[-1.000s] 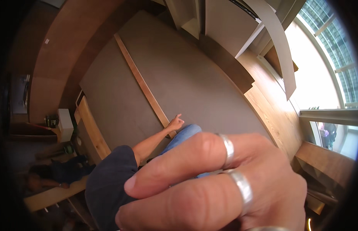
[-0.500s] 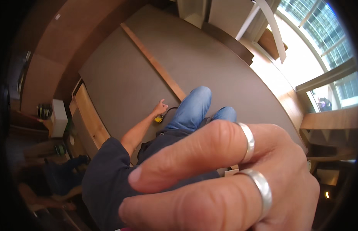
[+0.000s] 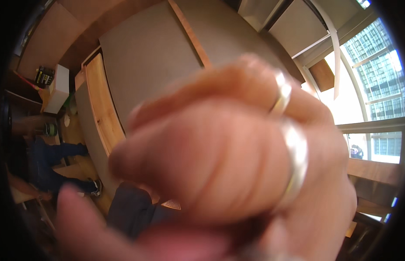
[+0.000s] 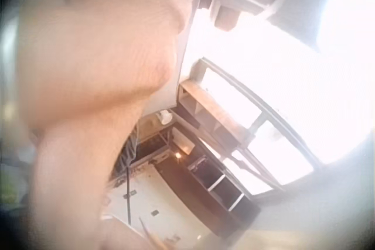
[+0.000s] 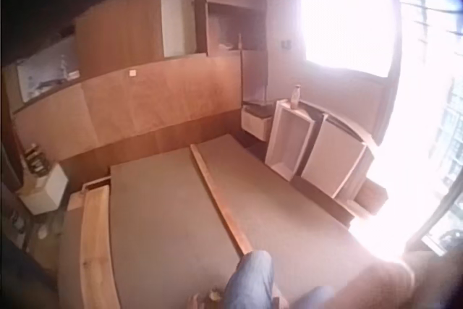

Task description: The person uses a knife to cut a section of insulation material against a wood guide, then uses a tape measure and pencil to mark the material for further cuts.

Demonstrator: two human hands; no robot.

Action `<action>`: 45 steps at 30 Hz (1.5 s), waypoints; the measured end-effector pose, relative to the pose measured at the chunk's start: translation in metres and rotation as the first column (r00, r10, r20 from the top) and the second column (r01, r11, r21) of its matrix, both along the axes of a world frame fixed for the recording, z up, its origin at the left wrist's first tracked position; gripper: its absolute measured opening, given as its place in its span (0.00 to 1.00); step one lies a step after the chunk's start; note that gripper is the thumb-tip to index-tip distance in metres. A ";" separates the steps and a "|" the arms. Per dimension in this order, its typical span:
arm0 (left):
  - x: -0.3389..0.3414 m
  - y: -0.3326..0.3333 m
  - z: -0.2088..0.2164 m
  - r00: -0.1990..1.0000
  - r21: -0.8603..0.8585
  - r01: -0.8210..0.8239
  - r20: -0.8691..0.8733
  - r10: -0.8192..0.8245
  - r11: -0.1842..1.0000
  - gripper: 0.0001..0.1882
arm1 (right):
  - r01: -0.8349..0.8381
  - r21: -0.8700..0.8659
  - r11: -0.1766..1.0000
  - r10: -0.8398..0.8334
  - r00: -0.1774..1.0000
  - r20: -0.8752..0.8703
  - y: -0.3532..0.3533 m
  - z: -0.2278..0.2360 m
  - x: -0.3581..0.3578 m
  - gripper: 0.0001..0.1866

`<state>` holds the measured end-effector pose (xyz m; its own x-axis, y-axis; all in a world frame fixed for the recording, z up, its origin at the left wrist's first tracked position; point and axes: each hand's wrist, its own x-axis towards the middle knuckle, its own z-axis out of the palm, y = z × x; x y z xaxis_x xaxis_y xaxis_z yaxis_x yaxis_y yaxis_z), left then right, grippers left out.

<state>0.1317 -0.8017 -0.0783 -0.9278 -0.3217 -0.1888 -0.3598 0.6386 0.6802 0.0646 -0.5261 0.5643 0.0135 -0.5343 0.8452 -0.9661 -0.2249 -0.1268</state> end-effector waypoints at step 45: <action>-0.063 -0.008 0.010 0.900 0.080 0.323 0.283 -0.332 0.943 0.14 | 0.360 0.933 -0.028 -0.481 -0.823 0.303 0.247 -0.599 0.194 0.24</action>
<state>0.0690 -0.8096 -0.0681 -0.8835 0.0011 -0.4684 -0.3169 0.7349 0.5996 0.2581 -0.2796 -0.0350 -0.5752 0.7491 -0.3286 0.7698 0.3598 -0.5272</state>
